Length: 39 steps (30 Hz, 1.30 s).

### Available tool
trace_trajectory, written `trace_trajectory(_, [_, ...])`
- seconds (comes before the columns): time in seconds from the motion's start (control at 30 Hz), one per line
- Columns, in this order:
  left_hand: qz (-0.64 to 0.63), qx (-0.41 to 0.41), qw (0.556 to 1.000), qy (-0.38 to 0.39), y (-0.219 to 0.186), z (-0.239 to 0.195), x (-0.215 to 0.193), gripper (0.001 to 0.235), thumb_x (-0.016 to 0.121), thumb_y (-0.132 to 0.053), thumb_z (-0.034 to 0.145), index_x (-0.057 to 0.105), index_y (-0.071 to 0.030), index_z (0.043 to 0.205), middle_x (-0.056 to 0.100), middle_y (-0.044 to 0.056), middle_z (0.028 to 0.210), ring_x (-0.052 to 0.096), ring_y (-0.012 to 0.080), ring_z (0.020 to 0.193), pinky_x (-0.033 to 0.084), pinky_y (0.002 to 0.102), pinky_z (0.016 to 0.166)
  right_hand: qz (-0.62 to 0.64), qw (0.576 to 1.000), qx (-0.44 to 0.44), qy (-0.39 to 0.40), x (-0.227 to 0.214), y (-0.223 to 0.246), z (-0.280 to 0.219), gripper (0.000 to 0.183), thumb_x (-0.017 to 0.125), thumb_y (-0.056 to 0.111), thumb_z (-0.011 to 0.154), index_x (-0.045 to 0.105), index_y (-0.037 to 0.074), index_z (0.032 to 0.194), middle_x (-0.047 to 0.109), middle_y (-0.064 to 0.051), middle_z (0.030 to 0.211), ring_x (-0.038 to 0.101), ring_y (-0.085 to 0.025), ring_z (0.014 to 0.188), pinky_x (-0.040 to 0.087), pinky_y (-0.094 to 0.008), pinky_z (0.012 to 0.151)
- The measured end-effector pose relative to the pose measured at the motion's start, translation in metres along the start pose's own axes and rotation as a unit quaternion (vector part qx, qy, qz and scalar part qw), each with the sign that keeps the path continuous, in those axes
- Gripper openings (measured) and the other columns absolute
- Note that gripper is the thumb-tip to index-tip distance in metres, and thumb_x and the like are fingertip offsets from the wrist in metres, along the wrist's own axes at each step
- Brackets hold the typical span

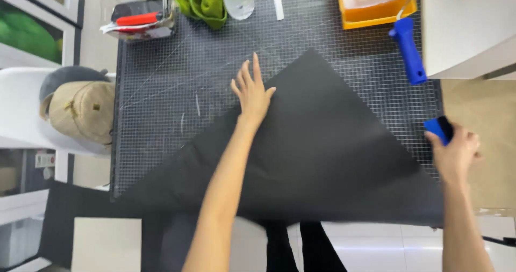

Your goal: The person uses a paint roller to apply a white adhesive to a beige sheet, then flips and smooths it with a blue squeegee. They repeat the process on a second beige sheet, applying adhesive and smoothing the surface.

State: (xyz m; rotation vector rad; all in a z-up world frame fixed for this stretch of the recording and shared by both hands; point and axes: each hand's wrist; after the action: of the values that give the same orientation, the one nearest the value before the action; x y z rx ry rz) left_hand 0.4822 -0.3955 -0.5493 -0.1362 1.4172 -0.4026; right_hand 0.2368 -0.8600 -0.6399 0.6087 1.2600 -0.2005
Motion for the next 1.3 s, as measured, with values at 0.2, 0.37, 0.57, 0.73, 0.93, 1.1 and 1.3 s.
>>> trace_trajectory(0.2, [-0.065, -0.025, 0.996, 0.053, 0.034, -0.156, -0.037, 0.060, 0.044, -0.021, 0.107, 0.020, -0.002, 0.159, 0.032, 0.023, 0.158, 0.031, 0.0354, 0.147, 0.022, 0.062, 0.116, -0.130, 0.990, -0.050, -0.038, 0.022, 0.048, -0.014, 0.065, 0.080, 0.019, 0.104, 0.051, 0.005, 0.160, 0.062, -0.040, 0.121, 0.056, -0.059, 0.112, 0.036, -0.072, 0.091])
trace_trajectory(0.37, [0.007, 0.038, 0.999, 0.027, 0.068, -0.172, -0.015, 0.064, 0.042, -0.026, 0.106, 0.017, 0.002, 0.158, 0.035, 0.024, 0.158, 0.035, 0.0324, 0.146, 0.025, 0.057, 0.116, -0.086, 0.963, -0.244, 0.072, -0.003, 0.327, -0.106, 0.042, 0.061, 0.043, 0.097, 0.061, 0.019, 0.132, 0.064, -0.011, 0.101, 0.061, -0.029, 0.096, 0.045, -0.045, 0.081])
trace_trajectory(0.57, [-0.031, 0.038, 0.999, -0.001, 0.065, -0.168, -0.030, 0.064, 0.043, -0.020, 0.104, 0.017, 0.006, 0.156, 0.041, 0.028, 0.152, 0.038, 0.0342, 0.145, 0.028, 0.056, 0.115, -0.174, 0.950, -0.244, -0.092, 0.082, 0.331, 0.039, 0.040, 0.076, 0.033, 0.092, 0.066, 0.020, 0.129, 0.063, -0.015, 0.109, 0.059, -0.034, 0.098, 0.040, -0.052, 0.084])
trace_trajectory(0.73, [-0.136, -0.012, 0.991, -0.002, 0.073, -0.167, -0.027, 0.062, 0.039, -0.008, 0.102, 0.012, 0.010, 0.155, 0.033, 0.032, 0.155, 0.034, 0.0382, 0.146, 0.028, 0.049, 0.118, -0.279, 0.908, -0.216, -0.224, 0.107, 0.430, -0.039, 0.036, 0.062, 0.020, 0.110, 0.062, -0.002, 0.138, 0.056, -0.035, 0.129, 0.055, -0.047, 0.119, 0.033, -0.065, 0.101])
trace_trajectory(0.93, [-0.138, -0.021, 0.989, 0.040, 0.072, -0.168, -0.030, 0.064, 0.038, 0.000, 0.099, 0.005, 0.011, 0.153, 0.028, 0.030, 0.158, 0.029, 0.0369, 0.149, 0.024, 0.047, 0.121, -0.183, 0.930, -0.314, -0.048, 0.105, 0.415, 0.006, 0.035, 0.088, 0.036, 0.069, 0.076, 0.031, 0.102, 0.069, -0.011, 0.108, 0.061, -0.043, 0.112, 0.043, -0.063, 0.088])
trace_trajectory(1.1, [-0.162, -0.021, 0.986, 0.026, 0.073, -0.165, -0.031, 0.059, 0.034, 0.001, 0.100, 0.010, 0.010, 0.153, 0.033, 0.027, 0.157, 0.030, 0.0355, 0.149, 0.023, 0.048, 0.121, -0.173, 0.920, -0.339, -0.095, 0.131, 0.375, -0.052, 0.031, 0.069, 0.026, 0.093, 0.072, 0.023, 0.123, 0.063, -0.019, 0.128, 0.050, -0.048, 0.127, 0.026, -0.072, 0.103])
trace_trajectory(1.3, [-0.163, -0.025, 0.986, 0.007, 0.074, -0.169, -0.024, 0.058, 0.036, 0.003, 0.098, 0.014, 0.010, 0.152, 0.036, 0.025, 0.155, 0.035, 0.0352, 0.146, 0.028, 0.048, 0.119, 0.144, 0.853, -0.499, 0.054, 0.087, 0.348, -0.117, 0.035, 0.058, 0.044, 0.093, 0.066, 0.046, 0.127, 0.062, 0.003, 0.107, 0.051, -0.019, 0.093, 0.025, -0.043, 0.095])
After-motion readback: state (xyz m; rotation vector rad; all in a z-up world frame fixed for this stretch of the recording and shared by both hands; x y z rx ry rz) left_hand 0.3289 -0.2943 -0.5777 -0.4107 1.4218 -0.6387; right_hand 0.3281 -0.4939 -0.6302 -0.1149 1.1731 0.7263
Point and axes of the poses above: each hand's wrist, its own z-axis towards the middle knuckle, its own x-axis out of the palm, y = z × x
